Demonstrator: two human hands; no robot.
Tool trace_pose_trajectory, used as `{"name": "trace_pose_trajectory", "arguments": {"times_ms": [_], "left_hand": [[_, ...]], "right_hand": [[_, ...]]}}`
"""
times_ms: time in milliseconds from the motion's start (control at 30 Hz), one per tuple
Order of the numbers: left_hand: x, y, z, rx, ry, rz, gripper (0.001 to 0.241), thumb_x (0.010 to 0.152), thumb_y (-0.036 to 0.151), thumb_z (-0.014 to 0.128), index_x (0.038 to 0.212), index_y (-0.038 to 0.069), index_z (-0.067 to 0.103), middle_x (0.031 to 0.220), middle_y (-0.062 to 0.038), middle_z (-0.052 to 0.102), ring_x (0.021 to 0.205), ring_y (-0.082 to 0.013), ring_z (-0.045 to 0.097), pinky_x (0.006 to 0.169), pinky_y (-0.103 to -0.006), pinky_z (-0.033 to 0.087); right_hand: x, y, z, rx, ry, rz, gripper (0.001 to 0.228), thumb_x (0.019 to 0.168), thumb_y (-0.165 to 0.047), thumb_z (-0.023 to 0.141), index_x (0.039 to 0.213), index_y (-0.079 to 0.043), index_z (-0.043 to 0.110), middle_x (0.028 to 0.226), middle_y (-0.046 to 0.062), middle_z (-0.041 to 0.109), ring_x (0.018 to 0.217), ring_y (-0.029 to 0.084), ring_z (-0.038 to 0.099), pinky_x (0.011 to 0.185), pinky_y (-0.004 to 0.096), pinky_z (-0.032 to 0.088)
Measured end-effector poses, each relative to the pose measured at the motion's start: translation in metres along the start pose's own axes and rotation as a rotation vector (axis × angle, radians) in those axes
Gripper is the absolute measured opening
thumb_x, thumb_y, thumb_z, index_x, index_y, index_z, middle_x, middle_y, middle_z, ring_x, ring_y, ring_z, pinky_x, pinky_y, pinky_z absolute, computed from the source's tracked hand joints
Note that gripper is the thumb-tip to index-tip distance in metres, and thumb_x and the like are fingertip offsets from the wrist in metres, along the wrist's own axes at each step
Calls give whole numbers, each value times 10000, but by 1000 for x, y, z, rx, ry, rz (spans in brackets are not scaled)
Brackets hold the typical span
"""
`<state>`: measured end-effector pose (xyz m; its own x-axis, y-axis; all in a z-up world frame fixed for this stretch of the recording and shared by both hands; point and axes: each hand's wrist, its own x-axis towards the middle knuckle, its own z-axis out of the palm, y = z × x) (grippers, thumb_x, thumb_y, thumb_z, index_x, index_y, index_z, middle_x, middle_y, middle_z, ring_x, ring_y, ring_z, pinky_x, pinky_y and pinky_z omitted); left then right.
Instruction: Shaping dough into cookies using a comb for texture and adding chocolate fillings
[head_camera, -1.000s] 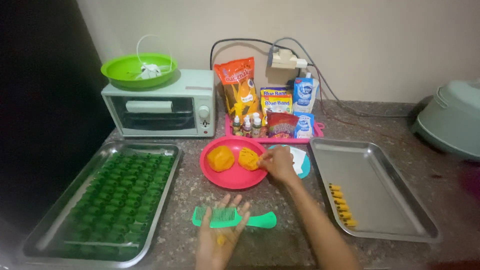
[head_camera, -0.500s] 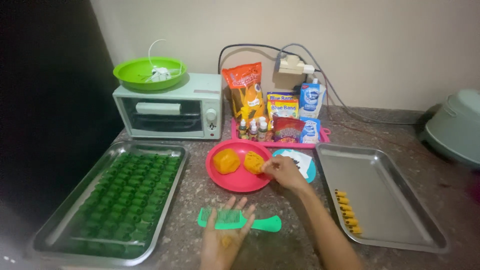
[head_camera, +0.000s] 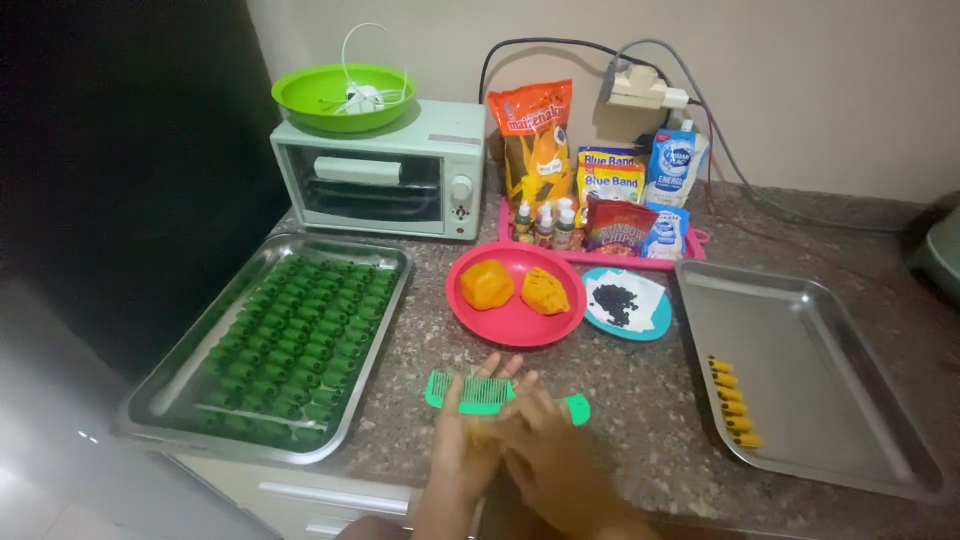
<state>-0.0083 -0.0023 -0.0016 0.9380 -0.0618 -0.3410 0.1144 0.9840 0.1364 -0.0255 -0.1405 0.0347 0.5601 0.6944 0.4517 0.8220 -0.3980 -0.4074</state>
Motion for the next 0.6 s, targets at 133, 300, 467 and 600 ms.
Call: {"name": "trace_pose_trajectory", "arguments": {"times_ms": [133,300,467,600], "left_hand": [[33,1,-32,-103,-77,-22,609,1026,535,376,1398,81,536,1506,-256,536,1384,-500,483,1136,-627,378],[28,2,-28,-92,-89,-21,591,1013,509,439,1383,62,552,1473,-255,560,1374,-504,503,1091,-625,433],[39,-4,-39,-41,-88,12,556,1006,519,426,1347,96,548,1505,-257,550,1318,-510,534,1109,-682,389],[17,-1,-26,8,-121,7,571,1044,495,331,1405,83,491,1553,-245,518,1409,-420,485,1180,-568,342]], "right_hand": [[-12,1,31,-241,215,-173,309,863,-108,599,1157,-160,679,1073,45,644,924,298,577,747,467,413],[-19,-6,35,-453,274,-237,284,906,-219,527,1142,-132,659,1062,8,654,866,262,609,680,407,418],[0,-12,-5,-19,71,-61,400,735,-74,619,1092,-205,742,1020,101,614,931,335,545,714,509,389],[33,-14,-5,137,270,14,243,951,-120,503,952,-126,746,980,70,661,935,270,598,837,405,417]]}}
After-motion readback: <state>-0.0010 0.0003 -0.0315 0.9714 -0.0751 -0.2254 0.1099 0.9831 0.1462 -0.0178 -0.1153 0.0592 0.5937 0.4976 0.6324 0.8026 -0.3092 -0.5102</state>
